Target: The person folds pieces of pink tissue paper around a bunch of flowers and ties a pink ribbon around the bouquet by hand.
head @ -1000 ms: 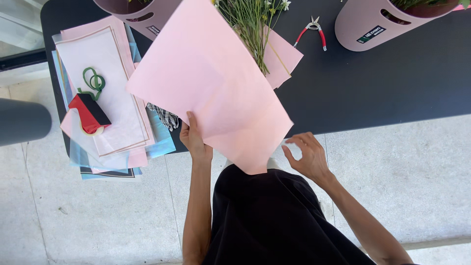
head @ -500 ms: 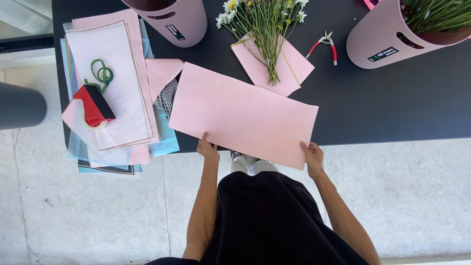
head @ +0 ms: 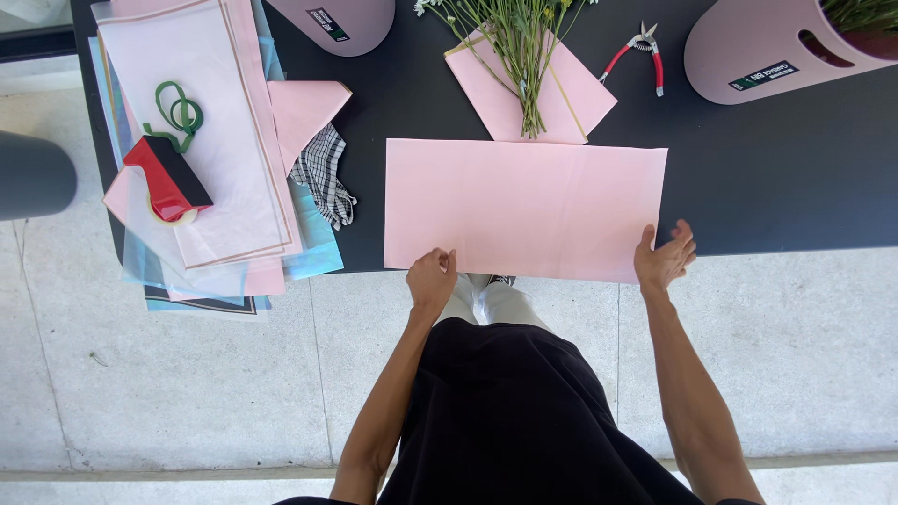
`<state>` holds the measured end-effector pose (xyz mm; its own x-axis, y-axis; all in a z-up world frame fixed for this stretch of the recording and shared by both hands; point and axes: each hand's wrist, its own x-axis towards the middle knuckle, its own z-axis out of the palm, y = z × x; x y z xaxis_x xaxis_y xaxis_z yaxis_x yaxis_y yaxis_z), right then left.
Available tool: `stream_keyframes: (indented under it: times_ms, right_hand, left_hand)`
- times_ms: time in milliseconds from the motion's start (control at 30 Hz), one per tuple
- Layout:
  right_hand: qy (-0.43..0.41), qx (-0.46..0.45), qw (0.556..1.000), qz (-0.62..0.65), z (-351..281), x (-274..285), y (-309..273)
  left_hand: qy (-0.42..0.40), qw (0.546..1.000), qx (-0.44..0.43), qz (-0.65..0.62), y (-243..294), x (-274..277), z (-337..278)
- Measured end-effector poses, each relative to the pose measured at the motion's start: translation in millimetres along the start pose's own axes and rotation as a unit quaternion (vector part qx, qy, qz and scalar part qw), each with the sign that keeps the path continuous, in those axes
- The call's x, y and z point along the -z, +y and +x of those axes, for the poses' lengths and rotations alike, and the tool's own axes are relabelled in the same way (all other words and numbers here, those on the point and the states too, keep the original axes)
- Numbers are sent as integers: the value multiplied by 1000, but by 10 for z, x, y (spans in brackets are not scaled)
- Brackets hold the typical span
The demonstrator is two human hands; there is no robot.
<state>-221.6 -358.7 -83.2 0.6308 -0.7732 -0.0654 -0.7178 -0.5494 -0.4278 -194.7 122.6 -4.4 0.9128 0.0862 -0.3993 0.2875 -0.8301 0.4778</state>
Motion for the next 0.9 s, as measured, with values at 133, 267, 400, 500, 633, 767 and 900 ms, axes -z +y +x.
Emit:
stream_keyframes:
  times_ms: [133,267,400,500,633,767,900]
  right_hand:
    - [27,206,978,-15,-618,182,-1029]
    - [-151,387,909,-22,-1270,-5,-1754]
    - [-204,465,861,-44,-1668,-269,-2173]
    - [-253,450,852,-93,-1757,-428,-2289]
    - [-264,451,844,-123,-1755,-543,-2237]
    - [-218,476,841,-133,-1743,-565,-2260]
    - [-176,470,858,-105,-1829,-602,-2496]
  left_hand:
    - [107,979,-166,55,25,9,287]
    - [229,973,-13,25,-143,331,887]
    - [349,917,187,53,-773,490,1647]
    - [324,914,222,101,-1174,664,1927]
    - [305,917,221,129,-1549,730,2069]
    - [295,940,109,133,-1104,875,1558]
    - [146,944,-213,206,-448,677,837]
